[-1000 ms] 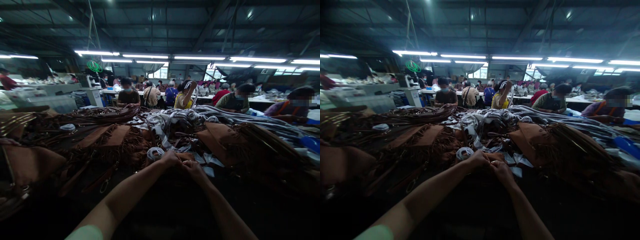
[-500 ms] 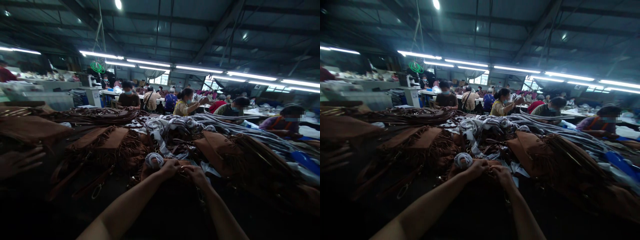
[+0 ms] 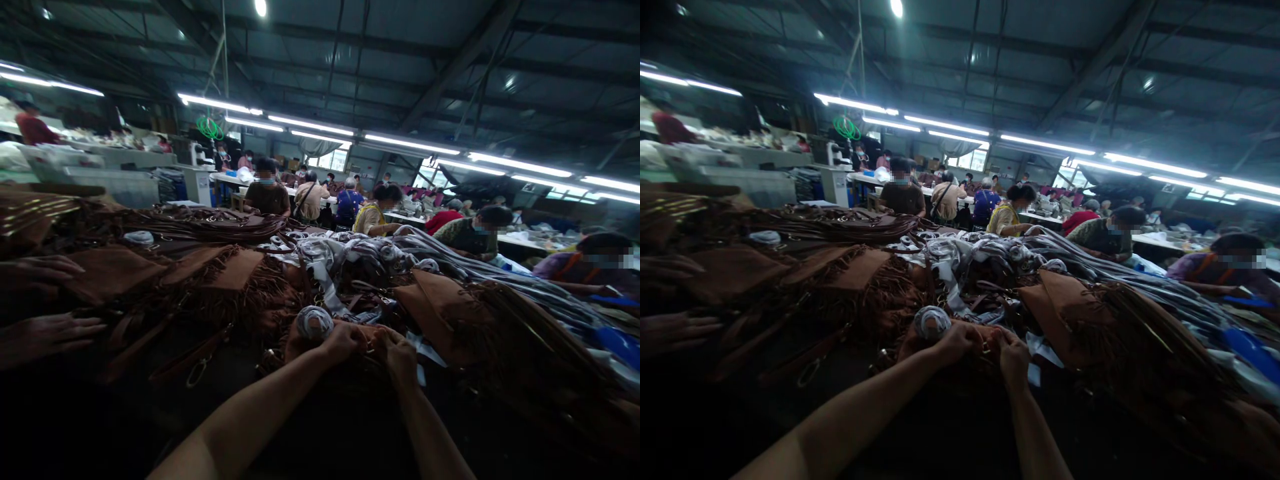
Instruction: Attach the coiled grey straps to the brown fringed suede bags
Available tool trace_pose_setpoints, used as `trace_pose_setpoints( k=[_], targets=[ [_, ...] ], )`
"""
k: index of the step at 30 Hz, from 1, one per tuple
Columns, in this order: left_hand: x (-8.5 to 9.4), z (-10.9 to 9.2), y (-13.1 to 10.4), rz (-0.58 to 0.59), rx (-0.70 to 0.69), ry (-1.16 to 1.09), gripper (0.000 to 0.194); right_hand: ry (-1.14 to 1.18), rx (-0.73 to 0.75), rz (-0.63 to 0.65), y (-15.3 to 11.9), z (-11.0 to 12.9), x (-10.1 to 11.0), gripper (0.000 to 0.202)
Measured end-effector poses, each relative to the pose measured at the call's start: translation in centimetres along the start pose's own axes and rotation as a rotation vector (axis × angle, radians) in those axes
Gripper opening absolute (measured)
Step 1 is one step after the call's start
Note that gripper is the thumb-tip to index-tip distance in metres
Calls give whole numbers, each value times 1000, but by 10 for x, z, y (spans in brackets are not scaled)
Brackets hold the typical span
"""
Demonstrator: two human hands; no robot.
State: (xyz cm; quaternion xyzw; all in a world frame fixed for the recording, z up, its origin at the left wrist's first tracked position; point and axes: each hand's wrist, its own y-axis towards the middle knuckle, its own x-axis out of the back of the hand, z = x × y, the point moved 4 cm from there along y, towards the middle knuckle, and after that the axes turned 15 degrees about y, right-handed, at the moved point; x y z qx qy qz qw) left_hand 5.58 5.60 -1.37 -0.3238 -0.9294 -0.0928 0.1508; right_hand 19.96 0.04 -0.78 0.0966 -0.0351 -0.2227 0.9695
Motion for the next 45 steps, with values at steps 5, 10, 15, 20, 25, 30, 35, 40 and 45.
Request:
trace_pose_setpoints(
  k=[5,10,15,20,25,30,35,40,45],
  targets=[
    [-3,10,3,-72,-53,-90,12,-272,76,188,-9,17,-1,44],
    [1,8,-3,-57,-7,-177,29,-337,60,345,-16,28,-2,38],
    [2,1,-5,52,38,-205,33,-394,237,346,-20,31,-3,31],
    [4,4,-5,25,119,-279,44,-459,339,362,-22,25,-6,32],
    [3,5,-5,3,149,-297,46,-490,386,386,-23,27,-8,33],
    [1,10,-4,28,175,-302,48,-607,411,394,-28,32,-12,31],
    [1,10,-4,55,187,-310,46,-644,428,377,-26,31,-14,33],
    [0,7,-6,88,194,-381,44,-599,382,330,-22,31,-10,24],
    [-3,16,-4,117,164,-348,43,-529,317,358,-23,31,-7,19]
  ],
)
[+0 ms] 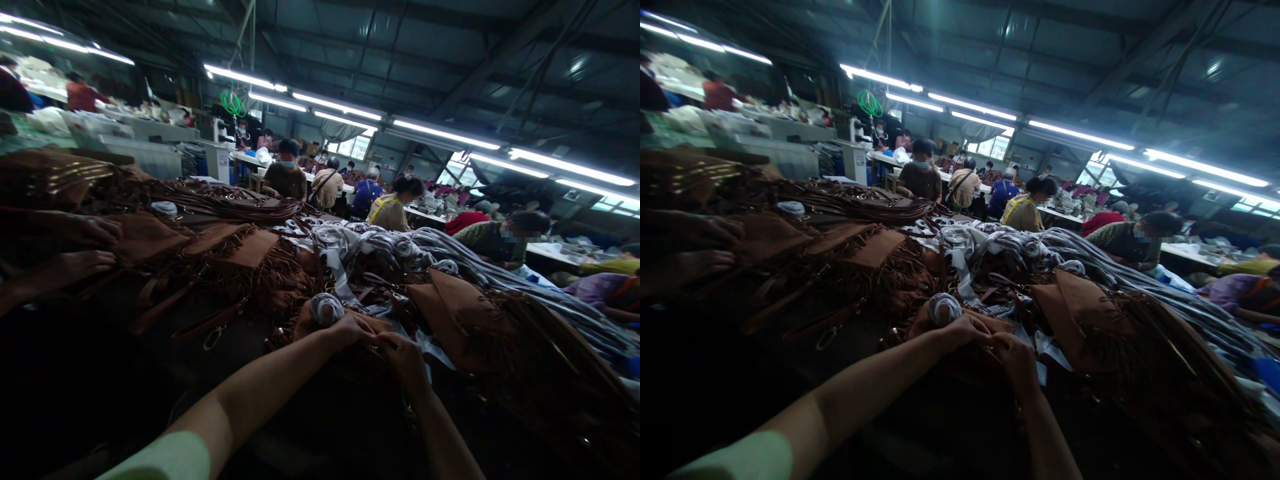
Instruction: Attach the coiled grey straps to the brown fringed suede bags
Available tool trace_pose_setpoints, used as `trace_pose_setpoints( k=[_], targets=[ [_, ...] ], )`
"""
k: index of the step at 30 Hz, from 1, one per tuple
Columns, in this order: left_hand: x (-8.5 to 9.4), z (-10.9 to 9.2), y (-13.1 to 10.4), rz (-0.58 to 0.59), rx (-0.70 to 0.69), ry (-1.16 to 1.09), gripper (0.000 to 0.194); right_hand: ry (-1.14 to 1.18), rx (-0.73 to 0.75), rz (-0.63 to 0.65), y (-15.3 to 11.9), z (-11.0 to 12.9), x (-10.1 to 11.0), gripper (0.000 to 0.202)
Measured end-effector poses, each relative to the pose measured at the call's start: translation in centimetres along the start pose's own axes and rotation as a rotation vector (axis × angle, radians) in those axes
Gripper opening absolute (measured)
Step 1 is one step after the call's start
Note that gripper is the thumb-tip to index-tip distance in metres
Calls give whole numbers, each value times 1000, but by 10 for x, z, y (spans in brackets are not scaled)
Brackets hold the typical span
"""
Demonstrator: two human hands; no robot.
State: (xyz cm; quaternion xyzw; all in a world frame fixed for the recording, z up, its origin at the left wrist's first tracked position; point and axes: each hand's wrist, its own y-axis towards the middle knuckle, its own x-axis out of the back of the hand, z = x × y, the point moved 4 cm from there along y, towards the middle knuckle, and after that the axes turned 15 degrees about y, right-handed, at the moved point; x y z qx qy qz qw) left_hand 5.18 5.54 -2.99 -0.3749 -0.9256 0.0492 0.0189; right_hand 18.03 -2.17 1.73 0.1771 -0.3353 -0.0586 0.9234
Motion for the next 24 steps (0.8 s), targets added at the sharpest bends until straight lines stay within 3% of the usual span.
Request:
trace_pose_setpoints(
  k=[7,14,24],
  targets=[
    [0,8,6,93,-22,15,43,84,-39,21,0,-2,0,21],
    [3,6,1,-99,-65,49,48,273,-261,-15,-2,-20,-4,29],
    [2,1,-3,-83,-52,115,41,241,-274,41,-1,-9,-6,28]
  ],
)
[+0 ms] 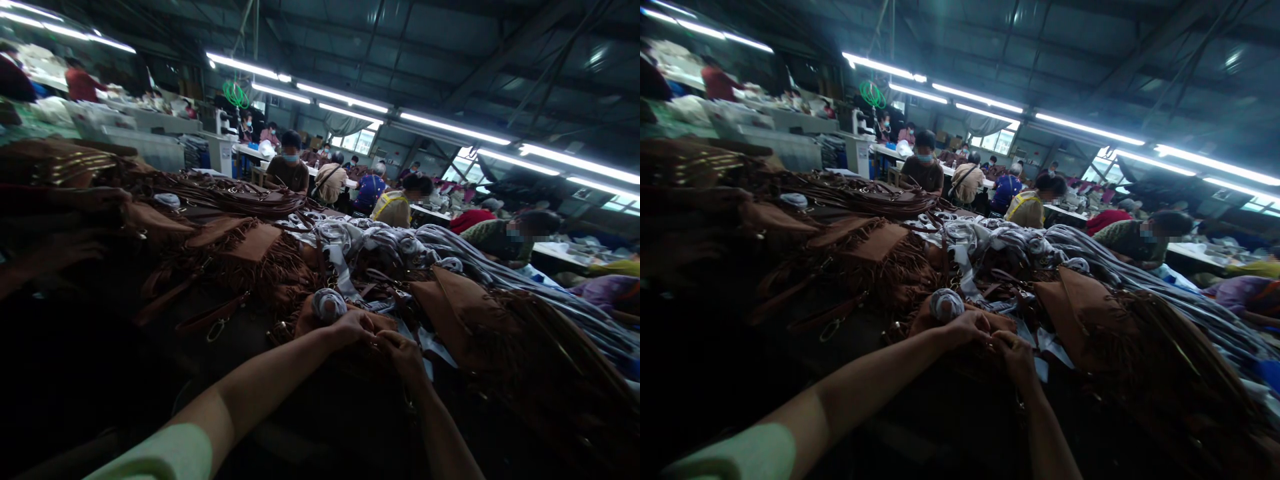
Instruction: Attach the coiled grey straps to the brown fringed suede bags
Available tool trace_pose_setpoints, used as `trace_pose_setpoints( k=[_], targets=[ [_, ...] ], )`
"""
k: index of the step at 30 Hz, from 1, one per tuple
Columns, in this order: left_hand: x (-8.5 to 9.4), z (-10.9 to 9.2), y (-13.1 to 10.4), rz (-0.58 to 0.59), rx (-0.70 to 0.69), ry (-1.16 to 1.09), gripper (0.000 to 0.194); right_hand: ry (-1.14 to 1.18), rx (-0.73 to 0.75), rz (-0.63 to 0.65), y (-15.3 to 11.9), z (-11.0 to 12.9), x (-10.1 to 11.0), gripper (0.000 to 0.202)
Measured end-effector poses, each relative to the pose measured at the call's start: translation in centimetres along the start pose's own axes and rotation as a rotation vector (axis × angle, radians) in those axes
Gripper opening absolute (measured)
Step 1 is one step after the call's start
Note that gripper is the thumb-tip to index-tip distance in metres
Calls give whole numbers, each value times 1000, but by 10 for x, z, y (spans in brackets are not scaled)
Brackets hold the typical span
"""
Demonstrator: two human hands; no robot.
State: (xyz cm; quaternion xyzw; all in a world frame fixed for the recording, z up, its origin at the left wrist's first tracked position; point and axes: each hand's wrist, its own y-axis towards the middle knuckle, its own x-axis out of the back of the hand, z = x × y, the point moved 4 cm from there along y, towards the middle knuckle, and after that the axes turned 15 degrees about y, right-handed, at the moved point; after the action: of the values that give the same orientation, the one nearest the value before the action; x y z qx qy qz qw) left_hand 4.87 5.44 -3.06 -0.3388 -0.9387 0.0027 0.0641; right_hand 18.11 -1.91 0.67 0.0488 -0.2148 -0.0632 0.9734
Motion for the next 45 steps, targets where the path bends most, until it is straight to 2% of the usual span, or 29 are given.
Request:
trace_pose_setpoints(
  k=[6,15,17,20,22,25,27,28,30,32,34,36,39,42,43,45],
  targets=[
    [0,-3,-2,-8,11,-46,35,-80,73,75,-3,11,-2,26],
    [-3,14,5,-19,75,-103,36,-217,173,113,-4,10,-6,23],
    [-5,9,2,-24,74,-21,31,-240,189,95,-5,8,-6,23],
    [-3,-13,-13,-68,-28,301,19,-246,197,65,-8,5,-5,23],
    [7,-33,-29,-135,-136,519,14,-262,198,25,-12,7,-2,25],
    [48,-58,-53,-379,-231,775,21,-408,243,-129,-21,25,-2,32],
    [85,-63,-62,-539,-185,884,26,-505,341,-192,-25,46,-14,31],
    [102,-60,-62,-566,-111,939,31,-532,399,-178,-24,56,-25,29],
    [124,-49,-55,-480,39,992,35,-563,490,-95,-20,75,-55,23],
    [133,-39,-46,-372,119,997,32,-620,519,-32,-10,86,-86,26],
    [133,-39,-41,-355,110,991,28,-704,518,-36,-1,90,-107,35],
    [132,-48,-43,-409,44,982,27,-778,527,-52,6,91,-114,37],
    [129,-64,-60,-464,-84,845,31,-782,559,-26,5,90,-95,38],
    [119,-66,-88,-500,-163,757,34,-638,576,-24,-6,94,-56,42],
    [110,-63,-96,-479,-183,787,35,-571,581,-34,-12,97,-44,43],
    [85,-52,-107,-351,-195,864,40,-443,605,-41,-27,104,-26,42]
  ],
)
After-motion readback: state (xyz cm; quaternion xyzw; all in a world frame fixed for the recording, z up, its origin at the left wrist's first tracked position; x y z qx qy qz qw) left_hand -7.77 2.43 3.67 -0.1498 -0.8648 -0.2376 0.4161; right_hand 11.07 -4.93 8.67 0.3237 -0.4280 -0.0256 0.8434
